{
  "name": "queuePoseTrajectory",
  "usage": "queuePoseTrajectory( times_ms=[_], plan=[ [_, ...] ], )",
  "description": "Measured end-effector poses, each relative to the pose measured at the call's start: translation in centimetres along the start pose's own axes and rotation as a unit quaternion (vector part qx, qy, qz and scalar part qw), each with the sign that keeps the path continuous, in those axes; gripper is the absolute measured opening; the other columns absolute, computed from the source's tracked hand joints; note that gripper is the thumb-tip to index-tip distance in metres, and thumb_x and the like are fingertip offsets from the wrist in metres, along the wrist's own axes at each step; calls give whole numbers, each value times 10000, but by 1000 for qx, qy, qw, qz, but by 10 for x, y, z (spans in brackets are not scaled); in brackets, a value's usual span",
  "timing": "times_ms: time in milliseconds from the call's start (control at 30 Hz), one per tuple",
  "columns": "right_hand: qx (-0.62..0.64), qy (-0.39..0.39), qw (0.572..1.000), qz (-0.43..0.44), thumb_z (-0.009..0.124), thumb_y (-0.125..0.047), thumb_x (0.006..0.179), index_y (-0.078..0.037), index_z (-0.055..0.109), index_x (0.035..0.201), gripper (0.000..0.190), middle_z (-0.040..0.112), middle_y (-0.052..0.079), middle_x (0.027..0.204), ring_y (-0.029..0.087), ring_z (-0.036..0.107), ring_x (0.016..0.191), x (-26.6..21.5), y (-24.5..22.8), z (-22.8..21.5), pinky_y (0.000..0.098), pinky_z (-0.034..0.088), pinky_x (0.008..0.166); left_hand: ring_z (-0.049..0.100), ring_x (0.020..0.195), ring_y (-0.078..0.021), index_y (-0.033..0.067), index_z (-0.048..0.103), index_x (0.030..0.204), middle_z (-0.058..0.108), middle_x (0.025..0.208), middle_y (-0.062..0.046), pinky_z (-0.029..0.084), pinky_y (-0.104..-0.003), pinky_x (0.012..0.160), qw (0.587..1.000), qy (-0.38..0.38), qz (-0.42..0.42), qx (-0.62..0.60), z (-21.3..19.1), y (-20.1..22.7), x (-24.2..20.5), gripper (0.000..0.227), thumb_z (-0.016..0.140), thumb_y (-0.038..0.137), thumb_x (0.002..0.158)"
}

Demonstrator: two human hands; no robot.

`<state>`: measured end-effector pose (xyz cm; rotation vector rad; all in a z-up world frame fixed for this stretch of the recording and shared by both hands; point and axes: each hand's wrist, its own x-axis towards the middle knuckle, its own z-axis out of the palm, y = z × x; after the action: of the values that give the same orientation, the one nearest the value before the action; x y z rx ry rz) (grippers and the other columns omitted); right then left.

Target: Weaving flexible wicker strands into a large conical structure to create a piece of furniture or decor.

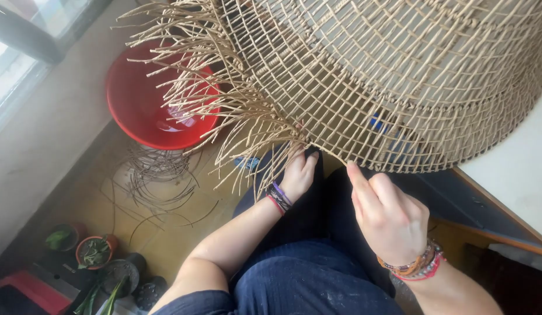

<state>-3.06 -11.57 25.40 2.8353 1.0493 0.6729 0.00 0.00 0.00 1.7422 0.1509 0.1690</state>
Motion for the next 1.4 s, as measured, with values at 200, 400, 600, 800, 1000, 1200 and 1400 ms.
queuePoseTrajectory(
  times_ms=[200, 400, 600, 800, 1000, 1200, 1400],
  plan=[
    [-59, -33, 997, -37, 780, -28, 849, -60, 796, 1209, 363, 448, -3, 815, 96, 455, 527, 25, -9, -1, 245, 416, 469, 589, 1172, -430, -45, 636, 1193, 638, 1288, -257, 438, -451, 1032, 1000, -28, 10, -11, -12, 21, 1, 362, 504, 202, 963],
    [-152, 14, 984, -88, 580, -197, 998, -159, 736, 1106, 193, 500, -75, 840, 72, 581, 597, 41, -16, 56, 186, 480, 471, 521, 1214, -583, -134, 566, 1273, 614, 1188, -416, 417, -632, 1047, 998, -66, 22, 12, -12, 5, 3, 429, 525, 192, 997],
    [-54, -86, 993, -66, 701, -60, 835, -31, 699, 1213, 379, 538, 19, 940, 83, 575, 643, 43, -28, 18, 217, 487, 521, 380, 1479, -390, -80, 485, 1400, 312, 1634, -242, 337, -385, 1196, 995, -32, 37, -88, -26, 49, 11, 454, 448, 164, 1020],
    [-74, -99, 991, -55, 714, -54, 855, -56, 739, 1221, 367, 482, -6, 869, 87, 492, 575, 26, -17, 13, 226, 447, 499, 283, 1548, -363, -22, 313, 1547, 300, 1654, -207, 213, -411, 1277, 994, -10, 65, -93, -24, 51, 9, 601, 501, 146, 1002],
    [-95, -95, 985, -112, 686, -81, 798, -47, 727, 1209, 415, 492, -12, 859, 95, 468, 579, 39, -25, 8, 218, 427, 455, 590, 1191, -416, -84, 571, 1278, 608, 1334, -277, 446, -434, 1050, 999, -13, 21, -23, -15, 26, 3, 446, 526, 270, 1011],
    [-85, -88, 975, -188, 639, -65, 770, 22, 706, 1046, 296, 522, 40, 874, 107, 426, 571, 50, -45, 15, 203, 369, 410, 45, 1594, -388, 54, 322, 1577, 77, 1711, -214, 58, -464, 1294, 996, -74, 41, -32, -8, 9, 10, 609, 466, 271, 1026],
    [-82, -137, 969, -188, 633, -38, 778, 28, 667, 977, 213, 587, 95, 982, 98, 437, 557, 46, -44, 8, 176, 408, 396, 245, 1562, -336, 7, 195, 1593, 225, 1680, -210, 213, -421, 1288, 994, -17, 71, -84, -13, 20, 7, 712, 556, 225, 1020]
  ],
)
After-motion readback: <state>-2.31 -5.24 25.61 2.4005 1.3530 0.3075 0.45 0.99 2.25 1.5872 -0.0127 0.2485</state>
